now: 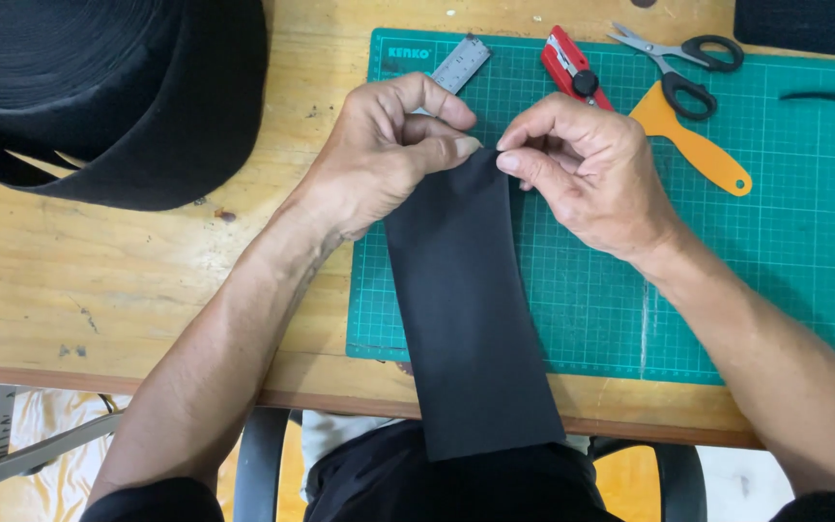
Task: Measuring and cutting a strip of black fabric using a ruler and a utility knife on a cutting mat.
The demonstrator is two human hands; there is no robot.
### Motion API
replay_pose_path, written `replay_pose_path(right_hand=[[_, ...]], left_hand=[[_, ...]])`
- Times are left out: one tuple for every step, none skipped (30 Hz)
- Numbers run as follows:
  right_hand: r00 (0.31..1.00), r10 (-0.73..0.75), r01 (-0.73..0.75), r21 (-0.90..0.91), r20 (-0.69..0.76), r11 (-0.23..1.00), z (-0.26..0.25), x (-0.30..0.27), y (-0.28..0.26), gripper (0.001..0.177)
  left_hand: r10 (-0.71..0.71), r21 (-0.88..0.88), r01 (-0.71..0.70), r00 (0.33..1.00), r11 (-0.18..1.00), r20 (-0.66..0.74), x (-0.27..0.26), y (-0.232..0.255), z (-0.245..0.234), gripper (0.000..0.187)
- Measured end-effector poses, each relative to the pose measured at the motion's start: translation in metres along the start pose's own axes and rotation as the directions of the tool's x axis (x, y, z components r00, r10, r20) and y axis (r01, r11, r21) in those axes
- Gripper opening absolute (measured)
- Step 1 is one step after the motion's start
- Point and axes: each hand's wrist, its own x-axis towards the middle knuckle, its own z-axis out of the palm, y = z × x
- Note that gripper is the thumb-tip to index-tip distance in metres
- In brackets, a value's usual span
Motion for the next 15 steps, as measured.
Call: replay_pose_path(right_hand=[[1.0, 0.01, -0.01, -0.012, 0.008, 1.0, 0.0, 0.0, -0.002, 0.006], [1.0, 0.009, -0.009, -0.013, 0.008, 1.0, 0.0, 0.0, -0.002, 0.006], [1.0, 0.02, -0.02, 0.006, 0.006, 1.0, 0.0, 0.0, -0.002, 0.006], [1.0, 0.031, -0.031, 0.024, 0.005, 0.999, 0.0, 0.0, -0.002, 0.005], [1.0, 0.031, -0.031, 0.025, 0.006, 0.999, 0.001, 0.001, -0.002, 0.005], [0.999, 0.035, -0.035, 0.039, 0.001, 0.999, 0.002, 0.001, -0.001, 0.006], [0.999, 0.04, -0.04, 0.054, -0.005, 0.998, 0.003, 0.001, -0.001, 0.007], [0.999, 0.04, -0.04, 0.054, -0.004, 0.998, 0.004, 0.0, 0.0, 0.007], [0.999, 0.037, -0.036, 0.059, -0.004, 0.998, 0.004, 0.0, 0.0, 0.007], [0.999, 0.033, -0.033, 0.063, -0.005, 0.997, 0.004, 0.0, 0.001, 0.007], [0.999, 0.033, -0.033, 0.064, -0.005, 0.997, 0.005, 0.0, 0.001, 0.007], [1.0, 0.018, -0.017, 0.065, -0.011, 0.998, 0.006, -0.001, 0.002, 0.007], [1.0, 0.001, 0.0, 0.065, -0.017, 0.998, 0.006, 0.0, 0.002, 0.007], [1.0, -0.001, 0.002, 0.065, -0.018, 0.998, 0.007, 0.0, 0.002, 0.007], [1.0, -0.015, 0.016, 0.063, -0.022, 0.998, 0.007, 0.0, 0.003, 0.008]], left_hand=[[-0.01, 0.037, 0.009, 1.0, 0.999, 0.018, -0.001, 0.002, 0.0, 0.018], [-0.008, 0.038, 0.007, 1.0, 0.999, 0.018, -0.001, 0.004, 0.0, 0.018], [-0.008, 0.04, 0.007, 0.999, 0.999, 0.033, -0.002, 0.005, 0.001, 0.022], [-0.008, 0.043, 0.006, 0.999, 0.999, 0.048, -0.002, 0.007, 0.001, 0.026], [-0.008, 0.043, 0.006, 0.999, 0.999, 0.047, -0.002, 0.006, 0.001, 0.026], [-0.007, 0.053, 0.005, 0.999, 0.999, 0.045, -0.002, 0.006, 0.002, 0.025], [-0.007, 0.062, 0.004, 0.999, 0.998, 0.044, -0.001, 0.005, 0.002, 0.025], [-0.008, 0.062, 0.005, 0.999, 0.998, 0.043, -0.001, 0.002, 0.002, 0.025], [-0.022, -0.009, 0.022, 1.0, 1.0, 0.021, 0.0, -0.001, 0.002, 0.022], [-0.038, -0.08, 0.038, 0.999, 0.996, 0.0, 0.0, -0.003, 0.002, 0.02], [-0.038, -0.08, 0.038, 0.999, 0.996, 0.0, 0.0, -0.003, 0.003, 0.02], [-0.052, -0.099, 0.051, 0.999, 0.994, -0.012, -0.001, -0.003, 0.003, 0.019], [-0.064, -0.118, 0.061, 0.998, 0.991, -0.024, -0.001, -0.002, 0.003, 0.018], [-0.062, -0.117, 0.059, 0.998, 0.991, -0.024, 0.0, -0.002, 0.004, 0.018], [-0.063, -0.112, 0.059, 0.997, 0.992, -0.035, -0.001, -0.002, 0.004, 0.018]])
